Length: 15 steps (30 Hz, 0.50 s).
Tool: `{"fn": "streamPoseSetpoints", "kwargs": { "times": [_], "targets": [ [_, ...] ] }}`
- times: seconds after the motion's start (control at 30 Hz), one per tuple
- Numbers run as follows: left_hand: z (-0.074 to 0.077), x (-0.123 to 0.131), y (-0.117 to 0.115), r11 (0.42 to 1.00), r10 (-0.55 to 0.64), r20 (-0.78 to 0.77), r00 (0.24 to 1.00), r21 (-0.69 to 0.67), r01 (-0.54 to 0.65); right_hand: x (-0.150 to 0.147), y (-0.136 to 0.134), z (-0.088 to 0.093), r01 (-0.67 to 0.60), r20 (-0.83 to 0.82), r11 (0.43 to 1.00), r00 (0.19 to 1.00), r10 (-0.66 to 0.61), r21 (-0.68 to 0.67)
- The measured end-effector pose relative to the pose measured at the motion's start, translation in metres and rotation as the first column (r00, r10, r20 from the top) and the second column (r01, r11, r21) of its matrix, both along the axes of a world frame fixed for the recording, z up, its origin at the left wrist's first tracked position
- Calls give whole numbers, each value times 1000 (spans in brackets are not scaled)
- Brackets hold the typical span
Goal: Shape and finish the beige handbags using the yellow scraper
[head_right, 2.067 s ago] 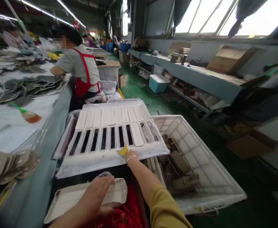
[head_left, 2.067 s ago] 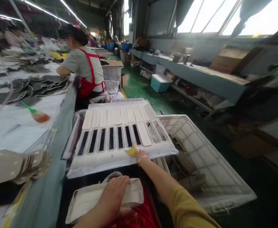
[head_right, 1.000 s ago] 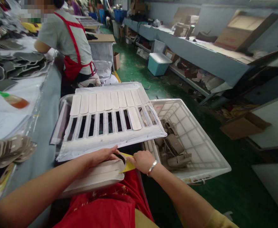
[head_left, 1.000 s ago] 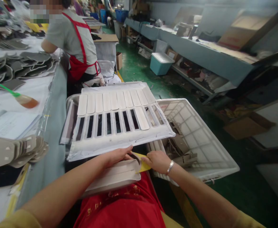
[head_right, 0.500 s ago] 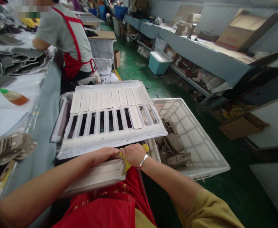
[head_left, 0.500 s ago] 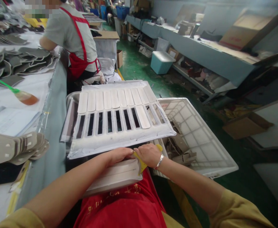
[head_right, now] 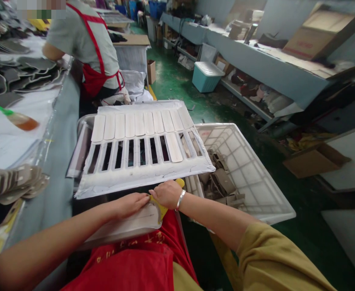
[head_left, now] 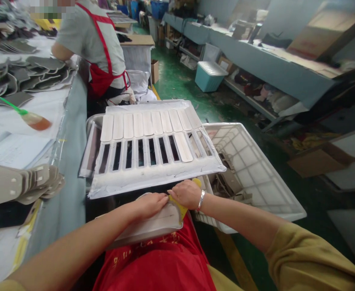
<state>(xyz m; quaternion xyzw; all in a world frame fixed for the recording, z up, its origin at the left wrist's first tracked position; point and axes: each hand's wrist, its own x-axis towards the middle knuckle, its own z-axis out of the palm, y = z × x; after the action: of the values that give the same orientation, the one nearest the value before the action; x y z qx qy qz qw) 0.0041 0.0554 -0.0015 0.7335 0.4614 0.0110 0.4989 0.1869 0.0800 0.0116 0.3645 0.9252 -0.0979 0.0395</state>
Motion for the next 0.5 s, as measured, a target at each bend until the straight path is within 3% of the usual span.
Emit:
{"fn": "streamPoseSetpoints", "kwargs": {
  "times": [0.17,0.3,0.5],
  "targets": [
    [16,1,-18,989,-18,-314,949,133,62,-5,8,-1,-86,-12,995,996,85,-45],
    [23,4,-32,964,41,-341,939,260,53,-13,16,-3,-164,-43,985,986,162,-61],
    [22,-1,-49,935,98,-459,883,347,77,-34,28,-5,-347,-97,936,935,341,-58]
  ]
}}
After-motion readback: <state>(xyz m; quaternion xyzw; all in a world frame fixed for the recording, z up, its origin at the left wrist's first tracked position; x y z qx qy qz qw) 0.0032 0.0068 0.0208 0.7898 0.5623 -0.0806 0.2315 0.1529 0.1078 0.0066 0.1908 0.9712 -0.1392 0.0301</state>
